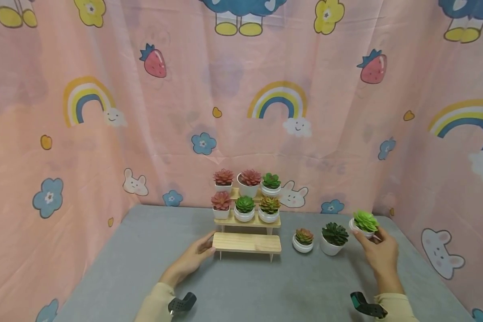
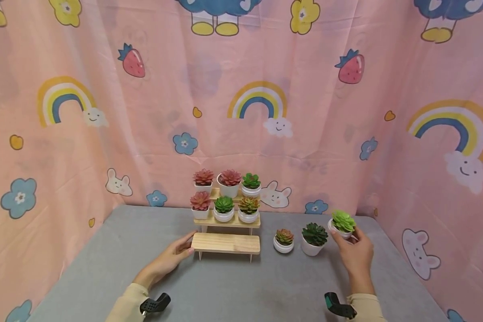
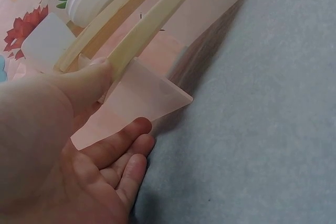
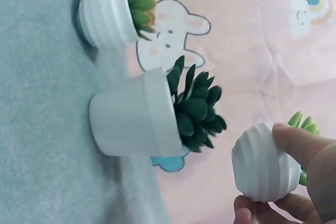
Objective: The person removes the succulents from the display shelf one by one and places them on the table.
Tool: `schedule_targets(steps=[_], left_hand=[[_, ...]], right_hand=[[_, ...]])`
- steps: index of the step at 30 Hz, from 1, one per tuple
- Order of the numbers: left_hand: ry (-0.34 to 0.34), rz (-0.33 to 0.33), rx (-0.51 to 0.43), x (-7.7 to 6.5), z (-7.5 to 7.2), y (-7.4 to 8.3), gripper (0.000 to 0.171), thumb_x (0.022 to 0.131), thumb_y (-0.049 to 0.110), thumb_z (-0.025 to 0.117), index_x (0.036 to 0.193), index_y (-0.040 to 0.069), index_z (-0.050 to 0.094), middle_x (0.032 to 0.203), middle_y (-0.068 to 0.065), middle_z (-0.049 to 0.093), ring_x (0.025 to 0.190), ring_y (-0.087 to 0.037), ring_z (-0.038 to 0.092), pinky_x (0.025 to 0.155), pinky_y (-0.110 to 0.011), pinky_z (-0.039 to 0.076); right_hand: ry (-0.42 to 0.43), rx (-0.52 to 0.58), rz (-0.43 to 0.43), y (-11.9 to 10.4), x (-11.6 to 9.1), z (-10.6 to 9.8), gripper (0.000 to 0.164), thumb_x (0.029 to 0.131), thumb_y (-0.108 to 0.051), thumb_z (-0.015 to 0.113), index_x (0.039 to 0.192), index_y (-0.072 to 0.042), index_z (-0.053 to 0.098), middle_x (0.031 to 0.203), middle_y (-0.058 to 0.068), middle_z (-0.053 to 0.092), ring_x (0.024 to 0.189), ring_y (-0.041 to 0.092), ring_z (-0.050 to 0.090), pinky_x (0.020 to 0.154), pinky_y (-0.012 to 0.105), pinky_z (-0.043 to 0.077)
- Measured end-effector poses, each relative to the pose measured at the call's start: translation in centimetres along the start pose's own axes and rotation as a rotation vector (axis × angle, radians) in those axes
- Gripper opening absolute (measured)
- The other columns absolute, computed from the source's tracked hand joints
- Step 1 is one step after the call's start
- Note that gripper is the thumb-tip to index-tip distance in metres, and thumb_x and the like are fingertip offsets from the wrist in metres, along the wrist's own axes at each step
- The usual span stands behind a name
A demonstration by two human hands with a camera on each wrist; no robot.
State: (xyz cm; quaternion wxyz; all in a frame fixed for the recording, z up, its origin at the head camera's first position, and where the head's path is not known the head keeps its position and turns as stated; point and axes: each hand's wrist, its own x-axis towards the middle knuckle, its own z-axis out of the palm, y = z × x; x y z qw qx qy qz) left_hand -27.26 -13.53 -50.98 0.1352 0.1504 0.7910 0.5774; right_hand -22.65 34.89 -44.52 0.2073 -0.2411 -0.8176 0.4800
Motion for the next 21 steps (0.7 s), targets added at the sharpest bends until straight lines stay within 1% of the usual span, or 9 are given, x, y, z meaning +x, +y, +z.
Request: schedule_targets(steps=[3,4,5,7,9,11,13,14,21], left_hand=[[-0.003,0.003,0.002,0.1,0.0,-0.2,0.064,0.105,0.034,0.055,0.161,0.016,0.029,0.153,-0.026,0.046,0.144,-0.046,0.04,0.117,-0.066,0.032],[-0.004,0.003,0.003,0.2,0.0,-0.3,0.065,0.105,0.034,0.056,0.161,0.016,0.029,0.153,-0.026,0.046,0.144,-0.046,0.04,0.117,-0.066,0.032],[-0.004,0.002,0.001,0.2,0.0,-0.3,0.065,0.104,0.034,0.056,0.161,0.016,0.029,0.152,-0.026,0.046,0.144,-0.046,0.04,0.117,-0.066,0.032],[-0.003,-0.002,-0.001,0.2,0.0,-0.4,0.065,0.104,0.035,0.056,0.161,0.016,0.03,0.152,-0.026,0.047,0.144,-0.046,0.04,0.117,-0.065,0.032],[-0.002,-0.009,-0.003,0.3,0.0,-0.4,0.065,0.104,0.035,0.056,0.161,0.017,0.03,0.151,-0.025,0.048,0.143,-0.046,0.041,0.117,-0.065,0.033],[-0.002,-0.012,-0.007,0.3,0.0,-0.4,0.065,0.104,0.035,0.056,0.161,0.017,0.03,0.151,-0.025,0.048,0.143,-0.046,0.041,0.117,-0.065,0.033],[-0.001,-0.012,-0.006,0.3,0.0,-0.4,0.065,0.104,0.035,0.056,0.161,0.017,0.029,0.151,-0.025,0.048,0.143,-0.046,0.041,0.117,-0.065,0.033],[-0.001,-0.01,-0.006,0.3,0.0,-0.4,0.065,0.104,0.035,0.056,0.161,0.016,0.029,0.151,-0.025,0.048,0.144,-0.046,0.041,0.117,-0.065,0.033],[-0.004,-0.003,-0.003,0.3,0.0,-0.4,0.065,0.105,0.035,0.055,0.161,0.017,0.029,0.152,-0.025,0.046,0.144,-0.045,0.04,0.117,-0.065,0.032]], right_hand=[[0.014,0.012,0.023,0.7,0.3,0.0,0.072,0.098,-0.034,0.064,0.156,-0.001,0.035,0.151,0.031,0.045,0.134,0.044,0.05,0.068,0.004,0.04],[0.018,0.01,0.023,1.1,0.4,-0.1,0.072,0.098,-0.033,0.065,0.155,0.0,0.036,0.15,0.032,0.045,0.133,0.045,0.05,0.062,0.001,0.031],[0.023,0.007,0.023,1.4,0.5,0.0,0.071,0.098,-0.031,0.065,0.154,0.002,0.037,0.149,0.033,0.045,0.133,0.046,0.05,0.06,0.0,0.029],[0.03,-0.003,0.037,1.9,0.8,0.0,0.07,0.097,-0.029,0.064,0.153,0.004,0.038,0.148,0.034,0.046,0.132,0.047,0.049,0.064,0.005,0.033],[0.028,-0.023,0.05,2.4,1.1,0.1,0.07,0.097,-0.028,0.064,0.153,0.005,0.037,0.148,0.035,0.045,0.132,0.048,0.049,0.072,0.015,0.044],[0.015,-0.042,0.059,2.9,1.3,0.2,0.07,0.098,-0.027,0.064,0.153,0.006,0.036,0.148,0.036,0.044,0.132,0.049,0.048,0.084,0.032,0.052],[-0.01,-0.074,0.063,3.4,1.5,0.3,0.071,0.098,-0.028,0.063,0.153,0.007,0.034,0.148,0.037,0.044,0.132,0.05,0.048,0.096,0.051,0.05],[-0.022,-0.09,0.063,3.7,1.6,0.4,0.072,0.098,-0.029,0.063,0.153,0.007,0.034,0.148,0.037,0.043,0.132,0.051,0.047,0.101,0.056,0.047],[-0.07,-0.139,0.089,4.9,1.8,1.0,0.076,0.096,-0.029,0.067,0.151,0.011,0.034,0.145,0.04,0.042,0.129,0.052,0.045,0.107,0.063,0.04]])
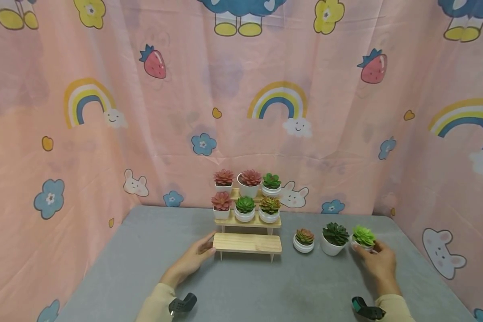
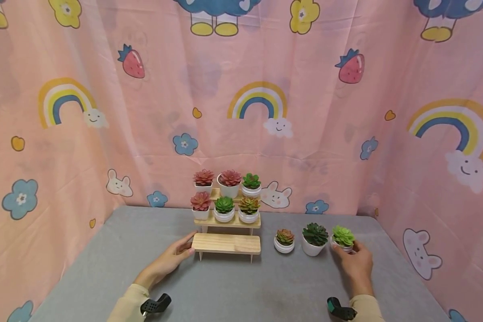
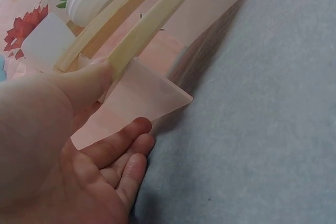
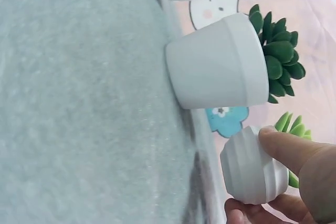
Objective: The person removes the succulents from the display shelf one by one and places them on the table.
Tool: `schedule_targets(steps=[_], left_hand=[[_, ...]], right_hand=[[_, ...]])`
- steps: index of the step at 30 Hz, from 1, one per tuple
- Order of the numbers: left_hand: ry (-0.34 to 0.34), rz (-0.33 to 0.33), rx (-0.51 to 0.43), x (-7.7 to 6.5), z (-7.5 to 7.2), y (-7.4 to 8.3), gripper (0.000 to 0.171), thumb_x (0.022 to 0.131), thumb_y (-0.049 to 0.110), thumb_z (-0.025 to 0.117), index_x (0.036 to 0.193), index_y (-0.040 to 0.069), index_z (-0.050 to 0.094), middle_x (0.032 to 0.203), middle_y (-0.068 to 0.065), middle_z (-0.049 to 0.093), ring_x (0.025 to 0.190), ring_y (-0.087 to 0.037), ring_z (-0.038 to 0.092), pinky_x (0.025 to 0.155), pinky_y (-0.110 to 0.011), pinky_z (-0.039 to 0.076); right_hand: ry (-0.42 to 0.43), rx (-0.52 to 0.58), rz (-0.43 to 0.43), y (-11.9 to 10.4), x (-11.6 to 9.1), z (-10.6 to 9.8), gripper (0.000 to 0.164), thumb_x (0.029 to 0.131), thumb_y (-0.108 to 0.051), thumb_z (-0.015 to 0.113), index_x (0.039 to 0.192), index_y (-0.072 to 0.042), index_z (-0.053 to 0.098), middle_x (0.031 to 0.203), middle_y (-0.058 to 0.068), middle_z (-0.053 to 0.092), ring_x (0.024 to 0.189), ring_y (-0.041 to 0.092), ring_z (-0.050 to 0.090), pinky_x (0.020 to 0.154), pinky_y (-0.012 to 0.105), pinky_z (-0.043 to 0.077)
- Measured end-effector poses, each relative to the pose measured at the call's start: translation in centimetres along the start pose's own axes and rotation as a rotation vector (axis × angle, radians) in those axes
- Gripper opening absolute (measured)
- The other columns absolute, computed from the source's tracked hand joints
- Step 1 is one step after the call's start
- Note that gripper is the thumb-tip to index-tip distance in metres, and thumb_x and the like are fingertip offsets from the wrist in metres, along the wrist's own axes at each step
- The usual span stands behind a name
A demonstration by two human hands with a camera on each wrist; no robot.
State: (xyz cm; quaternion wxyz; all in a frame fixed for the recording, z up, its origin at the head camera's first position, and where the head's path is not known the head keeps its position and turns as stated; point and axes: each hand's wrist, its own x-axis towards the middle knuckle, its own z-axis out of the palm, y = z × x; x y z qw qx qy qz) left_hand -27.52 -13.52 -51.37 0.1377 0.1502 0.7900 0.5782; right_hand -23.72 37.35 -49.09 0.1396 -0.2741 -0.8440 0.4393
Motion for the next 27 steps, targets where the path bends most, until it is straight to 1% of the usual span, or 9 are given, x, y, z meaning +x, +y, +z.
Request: schedule_targets(steps=[5,12,14,16,18,20,22,23,27], left_hand=[[-0.002,-0.001,-0.005,0.13,-0.04,-0.07,0.066,0.104,0.036,0.056,0.161,0.016,0.029,0.152,-0.026,0.047,0.143,-0.045,0.042,0.117,-0.064,0.033],[-0.001,-0.008,-0.002,0.18,-0.06,-0.1,0.065,0.104,0.036,0.056,0.161,0.016,0.03,0.15,-0.026,0.049,0.142,-0.045,0.043,0.116,-0.064,0.034],[-0.001,-0.008,0.0,0.18,-0.06,-0.08,0.065,0.104,0.036,0.056,0.161,0.017,0.029,0.15,-0.025,0.049,0.142,-0.045,0.043,0.116,-0.064,0.034],[-0.002,-0.006,0.001,0.16,-0.05,-0.01,0.065,0.104,0.035,0.055,0.161,0.016,0.029,0.15,-0.026,0.049,0.142,-0.045,0.043,0.116,-0.065,0.033],[-0.002,-0.008,0.0,0.1,-0.04,0.08,0.065,0.104,0.035,0.056,0.161,0.016,0.029,0.15,-0.026,0.048,0.142,-0.046,0.042,0.116,-0.065,0.033],[0.001,-0.011,0.001,0.02,-0.01,0.18,0.065,0.104,0.036,0.056,0.161,0.016,0.029,0.15,-0.027,0.048,0.143,-0.047,0.042,0.116,-0.065,0.033],[0.007,-0.017,0.006,-0.06,0.03,0.23,0.065,0.104,0.036,0.056,0.16,0.017,0.03,0.15,-0.026,0.048,0.143,-0.047,0.042,0.116,-0.066,0.034],[0.009,-0.017,0.007,-0.09,0.05,0.25,0.065,0.104,0.036,0.056,0.16,0.017,0.031,0.15,-0.026,0.048,0.143,-0.047,0.042,0.116,-0.066,0.034],[0.012,-0.018,0.013,-0.18,0.11,0.27,0.064,0.104,0.035,0.056,0.16,0.018,0.031,0.151,-0.026,0.048,0.143,-0.046,0.042,0.115,-0.066,0.034]], right_hand=[[-0.01,-0.004,0.023,0.24,0.03,0.38,0.077,0.095,-0.029,0.068,0.152,0.01,0.033,0.145,0.039,0.041,0.13,0.051,0.044,0.107,0.063,0.039],[-0.027,-0.062,-0.014,0.63,0.06,0.65,0.073,0.094,-0.021,0.069,0.149,0.013,0.035,0.144,0.041,0.041,0.124,0.051,0.045,0.105,0.065,0.039],[-0.031,-0.077,-0.03,0.72,0.06,0.66,0.071,0.095,-0.021,0.068,0.148,0.014,0.036,0.14,0.041,0.044,0.119,0.049,0.047,0.1,0.064,0.041],[-0.024,-0.092,-0.049,0.79,0.05,0.67,0.067,0.095,-0.02,0.067,0.145,0.014,0.039,0.131,0.039,0.05,0.109,0.045,0.05,0.089,0.058,0.045],[-0.019,-0.103,-0.068,0.91,0.06,0.62,0.065,0.095,-0.021,0.067,0.143,0.015,0.042,0.12,0.036,0.054,0.1,0.041,0.05,0.081,0.051,0.044],[-0.018,-0.108,-0.076,0.97,0.09,0.6,0.064,0.095,-0.022,0.066,0.142,0.014,0.043,0.115,0.033,0.056,0.096,0.038,0.049,0.078,0.047,0.042],[-0.027,-0.107,-0.075,1.0,0.1,0.56,0.065,0.095,-0.023,0.066,0.143,0.014,0.042,0.117,0.034,0.055,0.099,0.038,0.049,0.081,0.049,0.043],[-0.033,-0.102,-0.072,1.01,0.13,0.53,0.067,0.095,-0.024,0.066,0.144,0.014,0.04,0.122,0.036,0.054,0.102,0.041,0.05,0.084,0.053,0.044],[-0.06,-0.082,-0.03,0.72,0.13,0.32,0.078,0.095,-0.026,0.065,0.152,0.012,0.028,0.143,0.042,0.04,0.122,0.051,0.046,0.103,0.065,0.04]])
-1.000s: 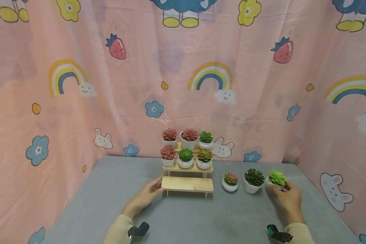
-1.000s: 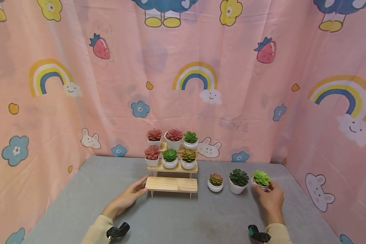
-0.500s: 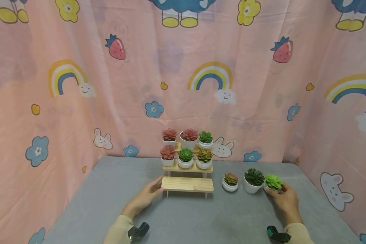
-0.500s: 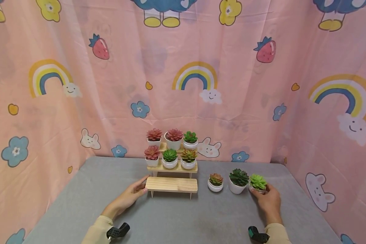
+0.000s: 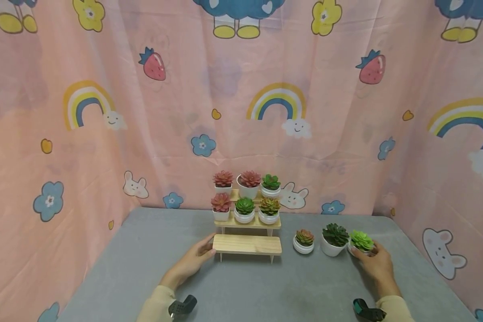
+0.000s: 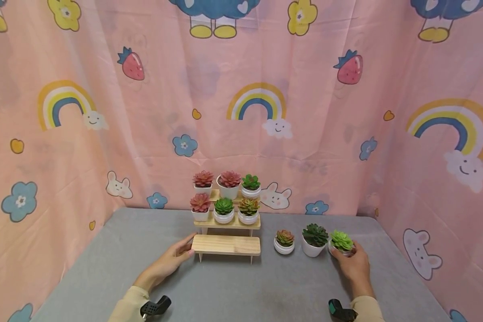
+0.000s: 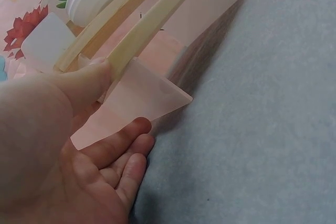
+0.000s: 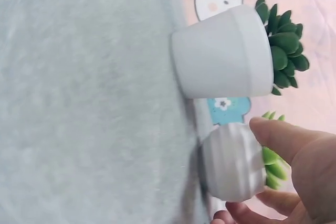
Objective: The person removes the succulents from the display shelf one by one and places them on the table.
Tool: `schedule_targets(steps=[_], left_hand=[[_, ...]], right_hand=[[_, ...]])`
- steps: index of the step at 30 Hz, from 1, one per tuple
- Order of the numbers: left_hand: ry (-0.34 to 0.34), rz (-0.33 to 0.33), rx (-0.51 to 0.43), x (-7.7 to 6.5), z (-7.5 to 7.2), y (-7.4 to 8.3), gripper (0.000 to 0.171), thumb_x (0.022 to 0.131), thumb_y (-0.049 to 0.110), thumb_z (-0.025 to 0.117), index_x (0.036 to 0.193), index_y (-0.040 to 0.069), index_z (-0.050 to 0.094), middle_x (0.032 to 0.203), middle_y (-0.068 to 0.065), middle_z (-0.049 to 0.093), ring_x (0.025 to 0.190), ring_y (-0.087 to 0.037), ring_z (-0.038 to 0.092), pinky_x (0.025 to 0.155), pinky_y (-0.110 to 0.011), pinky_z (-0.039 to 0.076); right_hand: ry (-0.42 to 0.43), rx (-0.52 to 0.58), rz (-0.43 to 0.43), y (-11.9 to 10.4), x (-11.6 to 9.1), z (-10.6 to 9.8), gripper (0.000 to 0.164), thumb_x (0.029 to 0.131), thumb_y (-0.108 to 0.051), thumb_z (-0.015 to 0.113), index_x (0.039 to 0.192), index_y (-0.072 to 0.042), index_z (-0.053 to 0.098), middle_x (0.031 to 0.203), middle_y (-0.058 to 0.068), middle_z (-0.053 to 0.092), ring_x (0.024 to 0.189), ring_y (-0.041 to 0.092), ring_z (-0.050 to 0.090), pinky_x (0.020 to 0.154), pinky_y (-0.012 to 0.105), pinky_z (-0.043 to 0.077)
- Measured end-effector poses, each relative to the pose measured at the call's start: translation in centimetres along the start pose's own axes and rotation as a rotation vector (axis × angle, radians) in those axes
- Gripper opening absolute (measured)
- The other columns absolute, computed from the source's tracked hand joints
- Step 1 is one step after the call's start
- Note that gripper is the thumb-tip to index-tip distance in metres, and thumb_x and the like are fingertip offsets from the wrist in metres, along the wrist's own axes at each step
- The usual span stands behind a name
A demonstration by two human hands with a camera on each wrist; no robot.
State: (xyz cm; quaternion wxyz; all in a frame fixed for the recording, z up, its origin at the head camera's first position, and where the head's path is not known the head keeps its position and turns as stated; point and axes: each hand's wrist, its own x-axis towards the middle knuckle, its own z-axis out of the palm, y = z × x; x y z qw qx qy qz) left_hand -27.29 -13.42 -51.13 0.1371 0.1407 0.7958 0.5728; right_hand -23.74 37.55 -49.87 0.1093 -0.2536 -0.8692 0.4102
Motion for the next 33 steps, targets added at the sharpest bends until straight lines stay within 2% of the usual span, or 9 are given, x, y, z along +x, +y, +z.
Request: schedule_targets(steps=[3,8,14,19,27,33], left_hand=[[0.0,-0.001,-0.002,-0.1,0.0,0.0,0.063,0.104,0.035,0.056,0.16,0.018,0.031,0.151,-0.025,0.048,0.143,-0.046,0.042,0.115,-0.066,0.034],[-0.005,0.007,-0.007,-0.1,0.0,0.0,0.064,0.105,0.035,0.055,0.16,0.016,0.03,0.15,-0.026,0.048,0.142,-0.047,0.042,0.115,-0.066,0.034],[-0.008,0.007,-0.014,0.2,-0.4,0.0,0.065,0.105,0.036,0.055,0.161,0.015,0.029,0.15,-0.027,0.048,0.143,-0.047,0.042,0.116,-0.066,0.033],[-0.006,0.009,-0.021,0.1,-0.5,0.2,0.065,0.105,0.035,0.055,0.161,0.015,0.028,0.152,-0.027,0.046,0.143,-0.046,0.041,0.117,-0.066,0.032],[-0.003,0.008,-0.017,0.0,-0.3,-0.1,0.065,0.105,0.036,0.055,0.161,0.016,0.029,0.151,-0.027,0.047,0.143,-0.046,0.042,0.116,-0.066,0.033],[-0.012,0.016,-0.011,0.0,-0.1,-0.1,0.067,0.104,0.038,0.055,0.161,0.016,0.027,0.153,-0.028,0.045,0.144,-0.048,0.039,0.116,-0.067,0.032]], right_hand=[[-0.025,-0.008,0.007,-0.3,0.0,-0.5,0.085,0.095,-0.028,0.064,0.155,0.011,0.019,0.149,0.043,0.031,0.132,0.055,0.039,0.11,0.066,0.036],[-0.053,-0.02,-0.019,-1.4,-0.3,-1.4,0.087,0.098,-0.032,0.063,0.157,0.01,0.015,0.152,0.043,0.028,0.138,0.057,0.033,0.111,0.067,0.035],[-0.045,0.04,-0.034,-3.5,-1.0,-2.0,0.086,0.1,-0.038,0.059,0.16,0.003,0.014,0.159,0.038,0.022,0.145,0.057,0.024,0.114,0.069,0.03],[-0.034,0.085,-0.037,-5.2,-1.7,-2.3,0.084,0.101,-0.041,0.057,0.162,-0.002,0.012,0.163,0.033,0.018,0.148,0.054,0.02,0.114,0.069,0.03],[-0.058,0.059,-0.181,-7.1,-3.6,-2.3,0.082,0.1,-0.042,0.06,0.159,0.001,0.021,0.159,0.036,0.025,0.146,0.054,0.024,0.112,0.07,0.032],[-0.07,0.025,-0.291,-8.5,-5.1,-1.6,0.075,0.1,-0.035,0.064,0.154,0.006,0.031,0.155,0.038,0.031,0.144,0.056,0.027,0.112,0.071,0.03]])
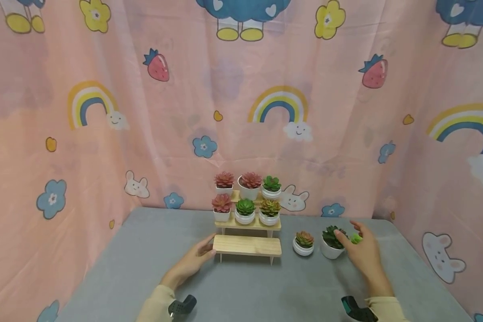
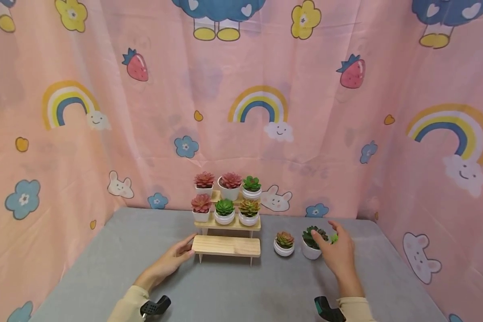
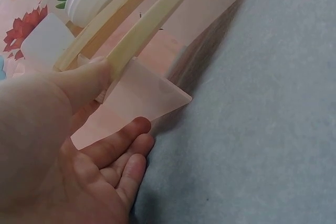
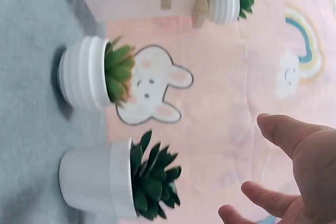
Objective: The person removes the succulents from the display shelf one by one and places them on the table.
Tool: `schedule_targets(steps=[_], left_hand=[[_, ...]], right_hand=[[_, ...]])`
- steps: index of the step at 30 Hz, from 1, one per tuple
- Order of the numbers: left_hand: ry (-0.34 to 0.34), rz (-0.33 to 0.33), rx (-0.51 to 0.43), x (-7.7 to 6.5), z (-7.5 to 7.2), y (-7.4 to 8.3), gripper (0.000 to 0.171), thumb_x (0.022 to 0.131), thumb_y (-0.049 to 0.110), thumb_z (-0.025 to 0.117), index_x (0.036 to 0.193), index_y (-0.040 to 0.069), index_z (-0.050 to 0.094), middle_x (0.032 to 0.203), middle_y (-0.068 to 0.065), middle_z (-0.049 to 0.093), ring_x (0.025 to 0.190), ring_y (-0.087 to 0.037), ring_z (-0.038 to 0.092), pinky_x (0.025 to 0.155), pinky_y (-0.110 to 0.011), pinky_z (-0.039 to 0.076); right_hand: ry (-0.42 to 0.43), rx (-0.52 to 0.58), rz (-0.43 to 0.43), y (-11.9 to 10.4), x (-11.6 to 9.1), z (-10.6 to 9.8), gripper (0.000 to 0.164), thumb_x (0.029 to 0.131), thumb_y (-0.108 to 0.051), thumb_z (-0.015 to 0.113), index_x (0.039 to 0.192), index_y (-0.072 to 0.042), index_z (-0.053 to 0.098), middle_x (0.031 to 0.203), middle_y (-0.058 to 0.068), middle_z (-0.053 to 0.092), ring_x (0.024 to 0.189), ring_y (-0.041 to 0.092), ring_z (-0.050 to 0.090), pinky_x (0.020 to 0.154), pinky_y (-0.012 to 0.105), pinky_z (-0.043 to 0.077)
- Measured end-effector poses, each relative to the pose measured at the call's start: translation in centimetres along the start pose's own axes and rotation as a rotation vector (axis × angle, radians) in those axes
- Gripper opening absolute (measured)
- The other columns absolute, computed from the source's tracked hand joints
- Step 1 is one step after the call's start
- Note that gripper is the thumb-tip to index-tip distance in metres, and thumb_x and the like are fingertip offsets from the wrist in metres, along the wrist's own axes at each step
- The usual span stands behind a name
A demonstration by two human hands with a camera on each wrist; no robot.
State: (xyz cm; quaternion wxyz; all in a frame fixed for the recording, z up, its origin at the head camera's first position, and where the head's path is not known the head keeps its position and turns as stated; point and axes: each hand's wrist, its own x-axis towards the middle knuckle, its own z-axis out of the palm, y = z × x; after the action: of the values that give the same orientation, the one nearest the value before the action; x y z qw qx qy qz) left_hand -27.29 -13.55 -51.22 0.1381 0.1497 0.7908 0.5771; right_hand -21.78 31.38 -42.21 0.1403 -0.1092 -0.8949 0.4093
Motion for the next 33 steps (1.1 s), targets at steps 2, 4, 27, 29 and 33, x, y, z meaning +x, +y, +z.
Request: schedule_targets(steps=[2,4,27,29,33], left_hand=[[-0.003,0.002,0.0,0.0,0.1,0.0,0.067,0.104,0.038,0.055,0.161,0.015,0.027,0.152,-0.028,0.045,0.144,-0.048,0.039,0.116,-0.067,0.032],[-0.006,-0.001,-0.004,-0.1,0.1,0.1,0.068,0.104,0.038,0.055,0.161,0.016,0.027,0.153,-0.028,0.045,0.144,-0.048,0.039,0.117,-0.067,0.031],[0.011,0.026,0.004,0.0,-0.2,0.5,0.064,0.105,0.031,0.055,0.161,0.014,0.028,0.151,-0.026,0.048,0.143,-0.045,0.042,0.116,-0.064,0.034],[0.01,0.024,0.001,0.1,-0.1,0.4,0.064,0.105,0.031,0.055,0.161,0.014,0.029,0.15,-0.025,0.049,0.142,-0.045,0.043,0.116,-0.064,0.034],[0.009,0.02,-0.013,0.1,0.0,0.2,0.064,0.105,0.031,0.056,0.16,0.014,0.03,0.149,-0.024,0.05,0.142,-0.045,0.043,0.117,-0.064,0.033]], right_hand=[[-0.022,-0.014,-0.021,-0.5,-0.3,0.4,0.074,0.1,-0.035,0.063,0.153,0.006,0.033,0.155,0.037,0.032,0.144,0.055,0.028,0.112,0.071,0.03],[-0.054,-0.021,-0.026,-1.0,-0.6,0.9,0.073,0.1,-0.035,0.063,0.153,0.004,0.033,0.155,0.036,0.032,0.144,0.053,0.029,0.113,0.07,0.031],[-0.212,0.172,-0.185,-5.1,-1.3,6.5,0.057,0.099,-0.025,0.065,0.146,0.001,0.046,0.142,0.033,0.049,0.139,0.047,0.039,0.109,0.064,0.04],[-0.231,0.184,-0.184,-5.6,-1.0,7.2,0.057,0.099,-0.024,0.066,0.147,0.0,0.046,0.141,0.034,0.049,0.138,0.047,0.041,0.108,0.063,0.042],[-0.25,0.187,-0.176,-6.6,-0.3,8.5,0.059,0.098,-0.023,0.067,0.148,0.0,0.044,0.15,0.031,0.044,0.137,0.048,0.042,0.108,0.062,0.043]])
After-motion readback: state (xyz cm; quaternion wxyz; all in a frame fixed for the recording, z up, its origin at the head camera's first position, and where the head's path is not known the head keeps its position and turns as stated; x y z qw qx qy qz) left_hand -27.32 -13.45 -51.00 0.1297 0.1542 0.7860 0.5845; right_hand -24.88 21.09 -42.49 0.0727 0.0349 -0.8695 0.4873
